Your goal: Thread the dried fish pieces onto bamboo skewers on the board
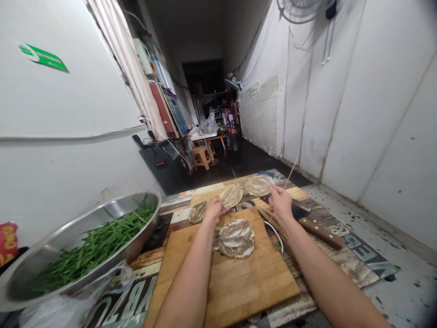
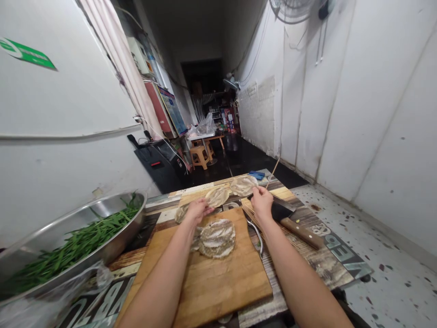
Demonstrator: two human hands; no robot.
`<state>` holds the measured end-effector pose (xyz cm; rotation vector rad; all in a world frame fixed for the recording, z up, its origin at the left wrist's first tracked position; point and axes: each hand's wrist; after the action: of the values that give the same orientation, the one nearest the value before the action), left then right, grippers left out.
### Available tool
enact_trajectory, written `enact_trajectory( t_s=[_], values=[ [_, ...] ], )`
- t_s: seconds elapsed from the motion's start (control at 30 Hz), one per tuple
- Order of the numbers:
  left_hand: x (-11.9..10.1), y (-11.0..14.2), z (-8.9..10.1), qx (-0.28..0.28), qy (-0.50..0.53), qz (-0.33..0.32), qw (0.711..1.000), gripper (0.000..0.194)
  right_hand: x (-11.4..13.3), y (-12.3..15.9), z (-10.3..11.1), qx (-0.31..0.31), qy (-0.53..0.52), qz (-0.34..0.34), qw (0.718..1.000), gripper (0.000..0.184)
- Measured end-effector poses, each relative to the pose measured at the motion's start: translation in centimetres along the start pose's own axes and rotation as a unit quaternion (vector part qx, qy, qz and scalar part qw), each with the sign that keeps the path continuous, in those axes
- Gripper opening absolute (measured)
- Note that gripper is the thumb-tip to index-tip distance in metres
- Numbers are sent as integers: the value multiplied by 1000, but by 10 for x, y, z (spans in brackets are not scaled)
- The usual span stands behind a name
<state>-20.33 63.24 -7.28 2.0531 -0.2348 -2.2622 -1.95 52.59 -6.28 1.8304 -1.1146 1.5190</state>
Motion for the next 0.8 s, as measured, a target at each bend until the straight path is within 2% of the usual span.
enact_trajectory(
  t_s=[0.1,0.17,0.27,0.33,0.4,0.43,0.47,0.53,0.6,0.67,0.73,0.8],
  values=[
    [3,-5,2,-22,-22,-19,999,22,6,11,-3,77,-25,-50,995,25],
    [4,-9,7,-40,-49,-37,997,24,10,18,-2,153,-31,-88,984,26],
    [1,-14,22,-89,-110,-71,987,28,12,24,0,319,-15,-159,934,26],
    [-3,-17,37,-148,-221,-116,957,31,8,27,-1,400,39,-182,897,24],
    [-5,-19,53,-208,-364,-132,898,35,-1,29,-4,403,110,-178,891,17],
    [-5,-21,61,-227,-424,-117,869,37,-5,30,-5,391,137,-175,893,13],
    [-4,-22,68,-237,-462,-90,850,40,-8,30,-6,378,152,-173,897,11],
    [0,-25,77,-238,-498,-39,833,45,-12,29,-7,365,151,-176,902,11],
    [6,-29,82,-226,-498,-15,837,45,-11,26,-7,362,132,-180,905,12],
    [12,-33,84,-218,-474,-2,853,38,-8,23,-5,343,117,-174,916,17],
    [16,-38,85,-220,-410,-4,885,33,-7,21,-5,317,118,-161,927,19],
    [18,-41,87,-217,-332,-27,918,38,-11,21,-5,298,141,-145,933,17]
  ],
)
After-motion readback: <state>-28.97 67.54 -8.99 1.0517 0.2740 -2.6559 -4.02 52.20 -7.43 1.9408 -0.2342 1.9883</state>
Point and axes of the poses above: each hand's wrist, its own y-axis away from the middle knuckle, its own z-axis out of the back of the hand, x = y × z, and after that the axes turned 6 degrees about -x, right-handed
